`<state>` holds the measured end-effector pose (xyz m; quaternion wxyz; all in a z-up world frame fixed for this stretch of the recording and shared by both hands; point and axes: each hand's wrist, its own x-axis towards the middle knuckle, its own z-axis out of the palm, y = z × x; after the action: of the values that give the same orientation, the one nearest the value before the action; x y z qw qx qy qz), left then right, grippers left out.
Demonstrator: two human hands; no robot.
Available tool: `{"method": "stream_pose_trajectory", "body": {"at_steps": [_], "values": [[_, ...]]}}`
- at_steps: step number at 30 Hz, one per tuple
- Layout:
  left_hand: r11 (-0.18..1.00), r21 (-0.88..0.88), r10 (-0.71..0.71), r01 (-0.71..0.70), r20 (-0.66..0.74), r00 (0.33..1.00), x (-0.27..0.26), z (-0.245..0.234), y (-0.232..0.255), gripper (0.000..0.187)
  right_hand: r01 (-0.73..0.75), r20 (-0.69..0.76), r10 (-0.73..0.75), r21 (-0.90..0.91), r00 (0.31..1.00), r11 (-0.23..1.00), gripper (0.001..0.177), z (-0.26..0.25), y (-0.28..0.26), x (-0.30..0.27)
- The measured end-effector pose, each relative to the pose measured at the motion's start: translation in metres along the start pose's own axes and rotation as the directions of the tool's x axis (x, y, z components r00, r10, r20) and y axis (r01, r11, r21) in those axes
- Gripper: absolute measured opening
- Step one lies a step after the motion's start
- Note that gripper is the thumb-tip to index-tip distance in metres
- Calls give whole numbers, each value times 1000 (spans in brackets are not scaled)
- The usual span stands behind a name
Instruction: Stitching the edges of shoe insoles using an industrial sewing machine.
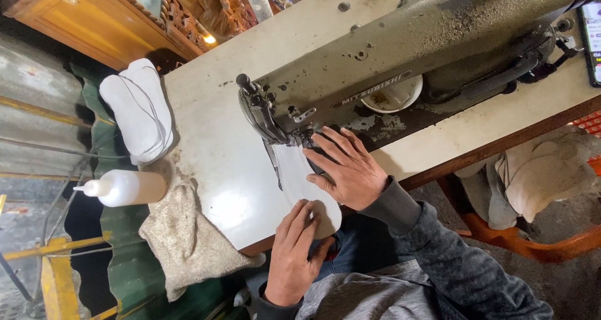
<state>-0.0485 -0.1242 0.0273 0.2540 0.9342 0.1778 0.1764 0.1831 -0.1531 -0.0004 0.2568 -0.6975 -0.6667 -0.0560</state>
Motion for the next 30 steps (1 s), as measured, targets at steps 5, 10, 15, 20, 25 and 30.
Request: {"method": "stream_pose_trajectory", "body": {"at_steps": [5,10,15,20,25,30], "values": [[998,38,44,-43,-18,999,6,1,5,41,6,-12,-6,1,1000,1000,51,-2,-1,1],[997,46,56,-54,-46,997,10,2,6,35,12,-27,-11,13,1000,1000,50,-2,0,1],[998,50,25,-24,-16,1000,12,4,4,36,10,-35,-9,14,999,1000,49,-1,0,0],[995,99,5,-2,-27,1000,14,0,0,38,7,-34,-6,26,999,1000,49,-3,0,0],[988,150,-26,31,-35,999,13,-2,-3,40,4,-38,-3,34,999,999,49,-5,0,0],[981,186,-53,59,-40,998,16,-5,-6,49,-1,-24,2,53,1000,999,49,-7,0,1]]}}
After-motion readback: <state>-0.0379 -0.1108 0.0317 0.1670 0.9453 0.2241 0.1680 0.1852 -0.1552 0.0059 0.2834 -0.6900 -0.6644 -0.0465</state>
